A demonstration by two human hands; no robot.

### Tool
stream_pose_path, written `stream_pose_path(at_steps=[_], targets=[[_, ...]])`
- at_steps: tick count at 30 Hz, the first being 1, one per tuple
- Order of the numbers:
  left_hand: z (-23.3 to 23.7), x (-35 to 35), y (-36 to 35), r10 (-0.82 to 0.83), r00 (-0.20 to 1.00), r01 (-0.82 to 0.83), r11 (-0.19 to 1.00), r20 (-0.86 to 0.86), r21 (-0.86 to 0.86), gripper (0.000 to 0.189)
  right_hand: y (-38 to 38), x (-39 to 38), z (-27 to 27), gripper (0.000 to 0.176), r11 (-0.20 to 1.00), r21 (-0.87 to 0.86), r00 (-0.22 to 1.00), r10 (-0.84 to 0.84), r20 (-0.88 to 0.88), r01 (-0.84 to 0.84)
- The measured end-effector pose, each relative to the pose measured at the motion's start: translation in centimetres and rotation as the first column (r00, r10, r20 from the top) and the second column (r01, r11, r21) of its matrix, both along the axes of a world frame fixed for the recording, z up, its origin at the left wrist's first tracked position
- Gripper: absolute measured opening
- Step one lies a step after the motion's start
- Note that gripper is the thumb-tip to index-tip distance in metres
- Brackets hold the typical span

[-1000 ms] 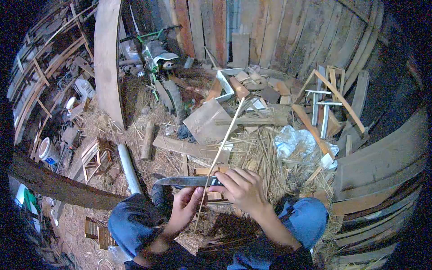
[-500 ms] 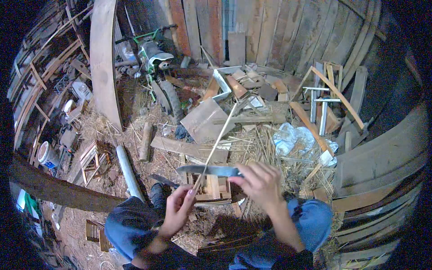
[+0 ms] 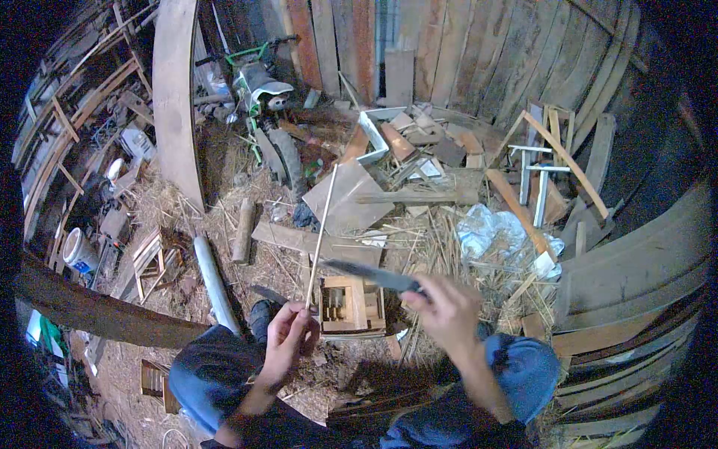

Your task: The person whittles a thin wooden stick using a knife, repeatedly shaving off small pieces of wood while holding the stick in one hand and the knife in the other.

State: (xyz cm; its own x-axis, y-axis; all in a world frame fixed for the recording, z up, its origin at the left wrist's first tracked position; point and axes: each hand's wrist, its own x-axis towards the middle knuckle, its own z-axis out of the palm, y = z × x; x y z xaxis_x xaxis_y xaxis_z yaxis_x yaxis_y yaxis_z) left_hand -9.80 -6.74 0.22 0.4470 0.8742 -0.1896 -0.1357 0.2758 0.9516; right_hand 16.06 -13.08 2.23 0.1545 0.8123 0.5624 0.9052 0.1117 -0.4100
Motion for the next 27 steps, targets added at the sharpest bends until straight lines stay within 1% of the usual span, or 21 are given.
stream_pose_path(at_steps=[1, 3, 4, 5, 6, 7, 8, 9, 10, 11, 13, 15, 17, 19, 20, 21, 22, 23, 24, 25, 27], targets=[[0.0, 0.3, -0.1, 0.002, 1.0, -0.002, 1.0, 0.002, 0.003, 0.018, 0.3, -0.9, -0.5, 0.027, 1.0, 0.003, 1.0, 0.002, 0.002, -0.002], [-0.1, 1.0, -0.2, -0.03, 0.997, 0.026, 0.998, 0.067, 0.058, 0.018, 1.1, -2.6, -1.6, 0.037, 0.98, 0.045, 0.981, 0.191, 0.032, -0.192], [0.7, 1.5, -0.4, -0.011, 0.996, 0.008, 1.0, 0.083, 0.029, 0.018, 1.4, -3.5, -1.3, 0.037, 0.98, 0.048, 0.981, 0.191, 0.031, -0.192], [0.8, 1.6, -0.6, -0.011, 0.997, 0.009, 0.999, 0.082, 0.031, 0.018, 1.6, -4.4, -0.7, 0.035, 0.97, 0.065, 0.972, 0.232, 0.026, -0.233], [0.8, 1.7, -0.8, -0.03, 0.999, 0.028, 0.999, 0.039, 0.043, 0.016, 1.7, -5.1, -0.2, 0.034, 0.958, 0.083, 0.962, 0.272, 0.023, -0.273], [0.8, 1.7, -1.0, -0.047, 0.999, 0.048, 0.997, -0.005, 0.053, 0.015, 1.7, -5.7, 0.1, 0.034, 0.959, 0.084, 0.962, 0.271, 0.023, -0.272], [0.9, 1.8, -1.1, -0.064, 0.997, 0.067, 0.996, -0.048, 0.062, 0.014, 1.8, -6.1, 0.3, 0.033, 0.956, 0.042, 0.957, 0.289, 0.027, -0.29], [0.9, 2.1, -1.3, -0.064, 0.997, 0.067, 0.996, -0.049, 0.063, 0.014, 1.8, -6.5, 0.4, 0.032, 0.952, 0.001, 0.951, 0.307, 0.029, -0.307], [1.0, 2.5, -1.5, -0.037, 0.999, 0.037, 0.995, -0.001, 0.092, 0.013, 1.9, -6.7, -0.1, 0.032, 0.949, 0.05, 0.95, 0.309, 0.04, -0.311], [1.1, 2.6, -1.6, -0.011, 0.999, 0.005, 0.993, 0.049, 0.118, 0.012, 2.0, -6.8, -0.2, 0.032, 0.949, 0.051, 0.95, 0.309, 0.039, -0.311], [0.7, 2.1, -1.1, -0.031, 0.999, 0.029, 0.987, 0.01, 0.16, 0.012, 2.2, -6.8, -0.2, 0.032, 0.944, 0.082, 0.947, 0.319, 0.019, -0.32], [0.5, 1.7, -0.6, -0.04, 0.974, 0.135, 0.892, -0.223, 0.432, 0.013, 2.2, -6.7, -0.1, 0.032, 0.941, 0.076, 0.944, 0.329, 0.016, -0.329], [1.1, 1.5, -0.9, -0.054, 0.972, 0.147, 0.899, -0.228, 0.412, 0.013, 2.1, -6.5, 0.2, 0.033, 0.939, 0.066, 0.942, 0.336, 0.012, -0.336], [1.3, 1.7, -1.3, -0.073, 0.969, 0.163, 0.906, -0.236, 0.39, 0.014, 1.9, -6.2, 0.6, 0.033, 0.944, 0.026, 0.941, 0.324, 0.103, -0.328], [1.2, 2.0, -1.5, -0.049, 0.986, 0.106, 0.923, -0.16, 0.37, 0.013, 1.9, -6.0, 0.6, 0.033, 0.944, 0.027, 0.941, 0.324, 0.1, -0.328], [1.1, 2.1, -1.6, -0.022, 0.996, 0.051, 0.937, -0.087, 0.345, 0.013, 2.0, -5.9, 0.7, 0.033, 0.947, 0.057, 0.944, 0.307, 0.122, -0.316], [1.1, 1.9, -1.7, -0.023, 0.995, 0.054, 0.937, -0.094, 0.345, 0.013, 2.0, -5.9, 0.6, 0.032, 0.949, 0.087, 0.947, 0.29, 0.141, -0.303], [1.2, 1.8, -1.8, -0.011, 0.993, 0.046, 0.953, -0.116, 0.3, 0.013, 2.0, -5.8, 0.6, 0.032, 0.949, 0.087, 0.947, 0.29, 0.139, -0.303], [1.3, 1.8, -1.9, 0.0, 0.991, 0.034, 0.966, -0.133, 0.255, 0.014, 2.1, -5.6, 0.6, 0.035, 0.947, 0.117, 0.946, 0.279, 0.166, -0.3], [0.9, 1.4, -1.5, 0.0, 0.992, 0.033, 0.967, -0.129, 0.254, 0.014, 2.1, -5.3, 0.5, 0.037, 0.944, 0.147, 0.944, 0.266, 0.194, -0.296], [0.0, 0.1, -0.3, -0.186, 0.966, 0.198, 0.978, -0.178, 0.057, 0.015, 2.3, -4.6, 0.6, 0.036, 0.949, 0.145, 0.949, 0.249, 0.195, -0.279]])
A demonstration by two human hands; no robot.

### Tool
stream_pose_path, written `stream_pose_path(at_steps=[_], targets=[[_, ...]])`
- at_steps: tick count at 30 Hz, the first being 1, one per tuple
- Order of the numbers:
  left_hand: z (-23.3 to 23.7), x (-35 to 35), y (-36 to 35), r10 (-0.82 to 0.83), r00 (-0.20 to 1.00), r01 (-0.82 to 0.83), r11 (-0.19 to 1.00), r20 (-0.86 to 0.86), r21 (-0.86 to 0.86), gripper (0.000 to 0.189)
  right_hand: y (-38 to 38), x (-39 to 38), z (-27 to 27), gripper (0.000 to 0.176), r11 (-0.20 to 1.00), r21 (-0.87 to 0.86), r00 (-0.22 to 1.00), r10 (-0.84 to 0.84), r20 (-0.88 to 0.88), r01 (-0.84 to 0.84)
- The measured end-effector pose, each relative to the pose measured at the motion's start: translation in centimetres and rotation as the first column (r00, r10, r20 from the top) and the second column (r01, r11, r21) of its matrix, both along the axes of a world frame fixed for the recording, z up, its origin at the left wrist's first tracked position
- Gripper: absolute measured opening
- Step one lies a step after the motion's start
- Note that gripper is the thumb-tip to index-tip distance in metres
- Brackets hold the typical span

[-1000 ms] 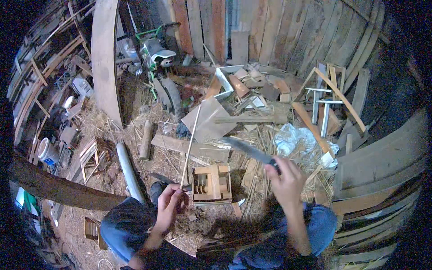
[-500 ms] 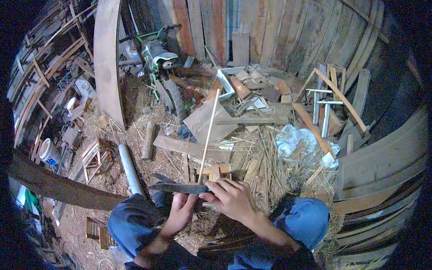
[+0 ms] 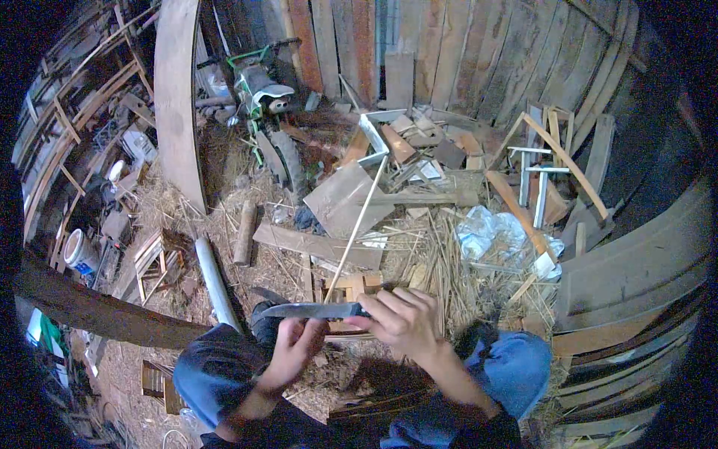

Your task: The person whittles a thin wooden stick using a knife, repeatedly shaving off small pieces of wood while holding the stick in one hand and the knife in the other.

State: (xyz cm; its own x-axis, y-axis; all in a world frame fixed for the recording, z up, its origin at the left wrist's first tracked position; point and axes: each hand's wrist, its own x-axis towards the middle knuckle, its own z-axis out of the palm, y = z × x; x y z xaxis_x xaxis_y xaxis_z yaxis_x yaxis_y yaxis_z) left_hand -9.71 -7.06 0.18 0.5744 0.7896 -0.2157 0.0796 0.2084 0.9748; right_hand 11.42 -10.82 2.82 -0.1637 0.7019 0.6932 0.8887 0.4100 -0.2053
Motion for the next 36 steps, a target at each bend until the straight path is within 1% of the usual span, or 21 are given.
stream_pose_path(at_steps=[2, 3, 5, 7, 8, 9, 10, 11, 12, 14, 18, 20, 21, 24, 26, 28, 29, 30, 31, 33, 36], targets=[[1.2, 0.9, 0.0, 0.075, 0.997, -0.077, 0.996, 0.036, 0.053, 0.017, 0.2, 0.3, 0.0, 0.035, 0.999, 0.03, 0.998, -0.041, 0.046, 0.04], [2.0, 1.2, 0.3, 0.112, 0.989, -0.112, 0.994, 0.097, -0.004, 0.018, 0.2, 0.6, 0.0, 0.03, 0.998, 0.018, 0.997, -0.061, 0.053, 0.06], [2.4, -0.1, 0.2, 0.166, 0.975, -0.156, 0.985, 0.151, -0.074, 0.02, 0.5, 4.7, -0.2, 0.025, 0.965, 0.099, 0.969, -0.245, -0.005, 0.245], [2.5, -2.3, 0.6, 0.203, 0.962, -0.19, 0.978, 0.18, -0.085, 0.02, -0.6, 8.7, 2.1, 0.029, 0.843, -0.046, 0.8, -0.525, -0.29, 0.536], [2.6, -2.8, 0.7, 0.237, 0.945, -0.218, 0.97, 0.226, -0.105, 0.021, -0.7, 8.0, 1.7, 0.029, 0.843, -0.044, 0.799, -0.524, -0.294, 0.537], [2.8, -2.4, 1.2, 0.282, 0.924, -0.253, 0.958, 0.259, -0.138, 0.022, -1.2, 7.4, 1.1, 0.03, 0.864, -0.061, 0.847, -0.503, -0.172, 0.5], [3.3, -2.0, 1.5, 0.259, 0.925, -0.227, 0.964, 0.279, -0.141, 0.021, -1.5, 6.8, 0.9, 0.03, 0.88, -0.079, 0.88, -0.473, -0.044, 0.469], [3.6, -1.5, 1.5, 0.228, 0.933, -0.202, 0.972, 0.278, -0.119, 0.02, -1.3, 5.5, 0.5, 0.029, 0.892, -0.069, 0.893, -0.449, -0.031, 0.446], [3.8, -1.2, 1.5, 0.198, 0.944, -0.177, 0.979, 0.265, -0.099, 0.02, -0.6, 4.5, 0.4, 0.029, 0.896, -0.069, 0.896, -0.442, -0.029, 0.44], [3.5, -1.0, 1.2, 0.209, 0.944, -0.186, 0.976, 0.256, -0.113, 0.019, -0.3, 2.5, -0.1, 0.029, 0.978, -0.026, 0.973, -0.206, -0.099, 0.205], [3.1, -0.1, 1.3, 0.264, 0.918, -0.253, 0.965, 0.295, -0.075, 0.02, -0.2, 1.5, 0.2, 0.028, 0.983, -0.003, 0.982, -0.183, -0.048, 0.184], [4.2, 0.1, 2.3, 0.265, 0.911, -0.258, 0.964, 0.316, -0.064, 0.021, 0.5, 1.9, 1.0, 0.027, 0.954, -0.105, 0.938, -0.297, -0.176, 0.282], [4.2, 0.4, 3.2, 0.226, 0.924, -0.239, 0.971, 0.308, 0.004, 0.02, 0.9, 2.4, 1.8, 0.027, 0.945, -0.135, 0.933, -0.319, -0.168, 0.299], [5.0, 1.4, 4.9, 0.161, 0.952, -0.187, 0.979, 0.262, 0.077, 0.019, 2.7, 2.7, 4.0, 0.029, 0.98, -0.008, 0.964, -0.197, -0.178, 0.199], [5.0, 2.5, 5.9, 0.12, 0.954, -0.146, 0.986, 0.273, 0.078, 0.019, 3.5, 3.3, 3.4, 0.032, 0.988, 0.033, 0.983, -0.146, -0.115, 0.15], [3.9, 2.9, 5.3, 0.127, 0.97, -0.126, 0.992, 0.206, -0.017, 0.015, 3.5, 3.2, 2.2, 0.037, 0.999, -0.047, 0.998, 0.0, 0.06, 0.003], [3.3, 3.2, 4.8, 0.085, 0.976, -0.105, 0.99, 0.201, 0.091, 0.014, 3.4, 2.9, 1.7, 0.033, 0.999, 0.025, 0.999, 0.037, 0.016, -0.037], [3.5, 3.6, 4.1, 0.047, 0.981, -0.084, 0.977, 0.189, 0.197, 0.013, 3.1, 2.9, 1.4, 0.033, 0.999, 0.014, 0.999, 0.035, 0.011, -0.035], [4.4, 4.1, 3.2, 0.11, 0.97, -0.144, 0.978, 0.216, 0.148, 0.012, 2.7, 2.6, 0.9, 0.031, 1.0, -0.02, 1.0, -0.008, -0.018, 0.008], [4.1, 4.1, 3.3, 0.082, 0.973, -0.102, 0.991, 0.217, 0.085, 0.013, 1.5, 2.2, 0.9, 0.029, 0.983, -0.157, 0.99, -0.106, -0.092, 0.09], [4.1, 4.7, 2.9, 0.089, 0.969, -0.099, 0.995, 0.231, 0.031, 0.015, 2.2, 2.6, 1.4, 0.03, 0.991, -0.13, 0.998, -0.036, -0.06, 0.028]])
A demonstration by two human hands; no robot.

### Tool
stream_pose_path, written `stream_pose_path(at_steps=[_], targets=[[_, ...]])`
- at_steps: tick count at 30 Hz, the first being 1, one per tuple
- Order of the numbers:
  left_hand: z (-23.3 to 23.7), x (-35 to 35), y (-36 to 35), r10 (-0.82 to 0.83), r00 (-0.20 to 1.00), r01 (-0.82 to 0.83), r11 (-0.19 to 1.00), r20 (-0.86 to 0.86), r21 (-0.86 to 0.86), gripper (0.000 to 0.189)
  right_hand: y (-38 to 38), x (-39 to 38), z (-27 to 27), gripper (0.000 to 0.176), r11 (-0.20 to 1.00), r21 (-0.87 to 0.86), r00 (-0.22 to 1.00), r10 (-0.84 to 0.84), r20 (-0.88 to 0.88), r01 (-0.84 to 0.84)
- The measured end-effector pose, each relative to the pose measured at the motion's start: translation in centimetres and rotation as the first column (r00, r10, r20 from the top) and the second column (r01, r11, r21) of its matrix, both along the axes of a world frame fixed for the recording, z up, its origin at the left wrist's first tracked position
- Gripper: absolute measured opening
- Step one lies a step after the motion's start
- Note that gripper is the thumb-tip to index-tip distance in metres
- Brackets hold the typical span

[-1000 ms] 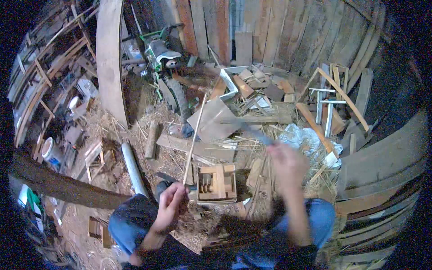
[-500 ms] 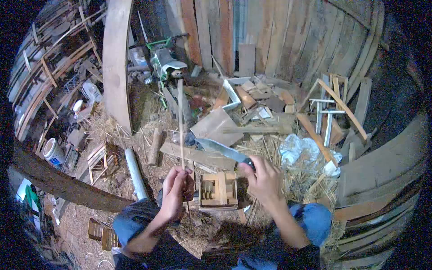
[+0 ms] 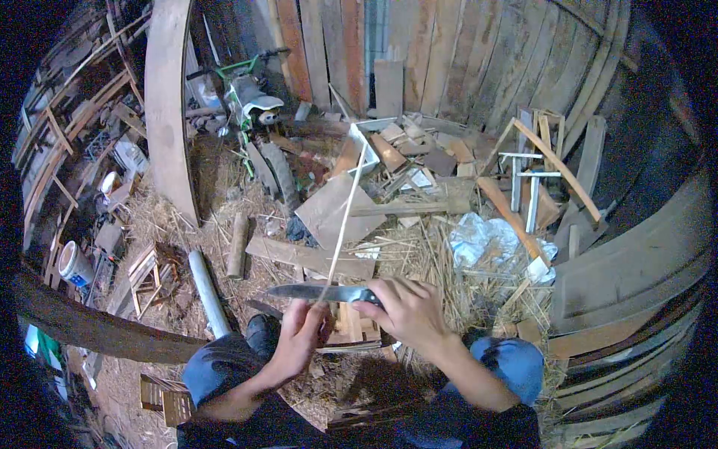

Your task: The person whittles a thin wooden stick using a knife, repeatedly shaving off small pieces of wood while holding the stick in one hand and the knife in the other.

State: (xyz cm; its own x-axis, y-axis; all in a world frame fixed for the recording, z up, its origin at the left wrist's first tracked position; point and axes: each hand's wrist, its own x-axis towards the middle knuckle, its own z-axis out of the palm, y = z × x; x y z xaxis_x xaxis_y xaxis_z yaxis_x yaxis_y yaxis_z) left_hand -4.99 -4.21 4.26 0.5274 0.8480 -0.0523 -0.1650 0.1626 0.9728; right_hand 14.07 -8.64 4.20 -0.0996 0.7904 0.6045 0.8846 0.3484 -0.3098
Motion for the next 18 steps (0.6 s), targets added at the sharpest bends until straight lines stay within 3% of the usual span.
stream_pose_path(at_steps=[2, 4, 6, 7, 10, 13, 18], targets=[[-0.4, 0.1, -0.4, -0.027, 0.977, 0.057, 0.989, -0.211, 0.136, 0.015, 0.0, 0.0, 0.8, 0.033, 0.999, -0.026, 1.0, -0.028, 0.005, 0.028], [-1.0, 0.6, -1.0, -0.03, 0.98, 0.053, 0.992, -0.197, 0.114, 0.014, 0.3, 0.1, 1.0, 0.035, 0.996, 0.035, 0.997, -0.079, 0.013, 0.078], [-2.3, 0.8, -1.5, -0.015, 1.0, 0.016, 0.993, -0.007, 0.116, 0.016, 0.7, 0.5, 1.1, 0.037, 0.99, 0.114, 0.996, -0.086, 0.01, 0.084], [-2.4, 0.5, -1.6, -0.032, 0.999, 0.032, 0.999, -0.02, 0.028, 0.018, 0.6, 0.8, 1.4, 0.036, 0.991, 0.08, 0.993, -0.113, 0.025, 0.111], [-2.7, -0.3, -1.8, -0.038, 0.998, 0.041, 0.997, -0.059, 0.061, 0.021, 0.5, 0.7, 1.5, 0.036, 0.991, 0.042, 0.991, -0.129, 0.028, 0.128], [-2.2, -0.6, -2.0, -0.051, 0.993, 0.051, 0.999, -0.103, -0.001, 0.023, 0.5, 0.2, 1.1, 0.036, 0.991, 0.123, 0.999, -0.047, 0.018, 0.044], [-1.8, -0.6, -2.0, 0.012, 1.0, -0.01, 0.999, -0.028, 0.049, 0.026, 0.0, -0.5, 0.7, 0.036, 0.998, 0.067, 0.995, 0.0, 0.099, -0.006]])
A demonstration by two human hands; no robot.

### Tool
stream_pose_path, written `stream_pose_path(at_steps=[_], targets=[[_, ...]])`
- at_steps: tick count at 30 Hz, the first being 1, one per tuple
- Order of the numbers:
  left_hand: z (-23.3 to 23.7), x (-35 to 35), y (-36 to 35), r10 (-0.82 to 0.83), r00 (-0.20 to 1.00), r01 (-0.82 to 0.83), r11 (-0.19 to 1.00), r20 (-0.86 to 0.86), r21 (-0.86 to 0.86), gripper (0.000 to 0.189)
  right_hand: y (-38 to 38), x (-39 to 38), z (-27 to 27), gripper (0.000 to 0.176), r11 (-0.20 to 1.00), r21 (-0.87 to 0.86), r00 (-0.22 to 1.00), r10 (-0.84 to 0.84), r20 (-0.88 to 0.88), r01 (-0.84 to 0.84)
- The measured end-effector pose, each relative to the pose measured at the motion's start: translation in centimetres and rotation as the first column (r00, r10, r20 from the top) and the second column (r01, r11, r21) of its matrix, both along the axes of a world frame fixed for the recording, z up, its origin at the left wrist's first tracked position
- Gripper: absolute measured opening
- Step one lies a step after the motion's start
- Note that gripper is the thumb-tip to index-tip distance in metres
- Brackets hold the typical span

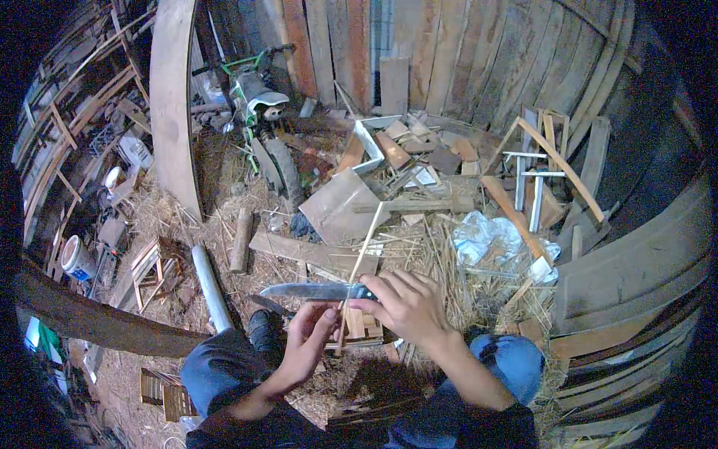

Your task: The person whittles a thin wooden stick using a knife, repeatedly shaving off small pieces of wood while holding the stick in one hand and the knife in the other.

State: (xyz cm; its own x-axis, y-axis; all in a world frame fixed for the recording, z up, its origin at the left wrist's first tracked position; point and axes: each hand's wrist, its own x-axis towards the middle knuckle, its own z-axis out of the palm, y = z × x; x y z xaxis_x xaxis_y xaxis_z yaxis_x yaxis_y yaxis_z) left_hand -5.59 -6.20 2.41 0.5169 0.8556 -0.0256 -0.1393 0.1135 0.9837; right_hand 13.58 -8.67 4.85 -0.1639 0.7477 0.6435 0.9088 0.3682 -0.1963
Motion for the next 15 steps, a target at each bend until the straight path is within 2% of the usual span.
stream_pose_path(at_steps=[3, 5, 6, 8, 9, 10, 12, 13, 15], targets=[[0.1, -0.3, 0.0, 0.027, 1.0, -0.027, 0.999, -0.008, -0.024, 0.026, 0.2, -0.1, -0.1, 0.036, 0.999, 0.023, 1.0, 0.022, 0.0, -0.022], [-0.5, -0.5, 0.2, -0.061, 0.978, 0.058, 0.998, -0.199, -0.019, 0.025, 0.0, -0.3, 0.1, 0.036, 0.999, 0.021, 0.999, 0.035, 0.014, -0.035], [-1.0, -0.3, 0.3, -0.057, 0.978, 0.054, 0.998, -0.199, -0.019, 0.025, 0.0, -0.4, 0.2, 0.036, 0.999, 0.019, 0.999, 0.047, 0.027, -0.048], [-1.7, 0.4, 0.2, 0.005, 1.0, -0.007, 0.997, 0.021, 0.074, 0.021, 0.1, -0.4, 0.1, 0.036, 0.998, 0.025, 0.997, 0.058, 0.048, -0.059], [-1.3, 0.4, 0.4, -0.014, 0.999, 0.012, 0.999, 0.037, 0.046, 0.017, 0.0, -0.4, 0.1, 0.037, 0.997, 0.029, 0.996, 0.063, 0.067, -0.065], [-1.3, 0.1, 0.5, -0.013, 0.999, 0.011, 0.999, 0.037, 0.046, 0.017, 0.0, -0.6, 0.2, 0.037, 0.997, 0.029, 0.996, 0.064, 0.068, -0.066], [-1.3, -0.7, 0.7, -0.155, 0.985, 0.164, 0.975, 0.07, -0.153, 0.02, -0.1, -0.9, 0.5, 0.037, 0.994, 0.037, 0.995, 0.099, 0.03, -0.1], [-1.3, -0.7, 0.7, -0.155, 0.985, 0.164, 0.974, 0.069, -0.153, 0.02, -0.1, -0.8, 0.5, 0.037, 0.994, 0.037, 0.995, 0.099, 0.029, -0.1], [-1.4, -0.6, 0.5, -0.094, 0.993, 0.089, 0.994, -0.07, -0.06, 0.019, -0.2, -0.7, 0.4, 0.037, 0.995, 0.006, 0.994, 0.101, 0.029, -0.101]])
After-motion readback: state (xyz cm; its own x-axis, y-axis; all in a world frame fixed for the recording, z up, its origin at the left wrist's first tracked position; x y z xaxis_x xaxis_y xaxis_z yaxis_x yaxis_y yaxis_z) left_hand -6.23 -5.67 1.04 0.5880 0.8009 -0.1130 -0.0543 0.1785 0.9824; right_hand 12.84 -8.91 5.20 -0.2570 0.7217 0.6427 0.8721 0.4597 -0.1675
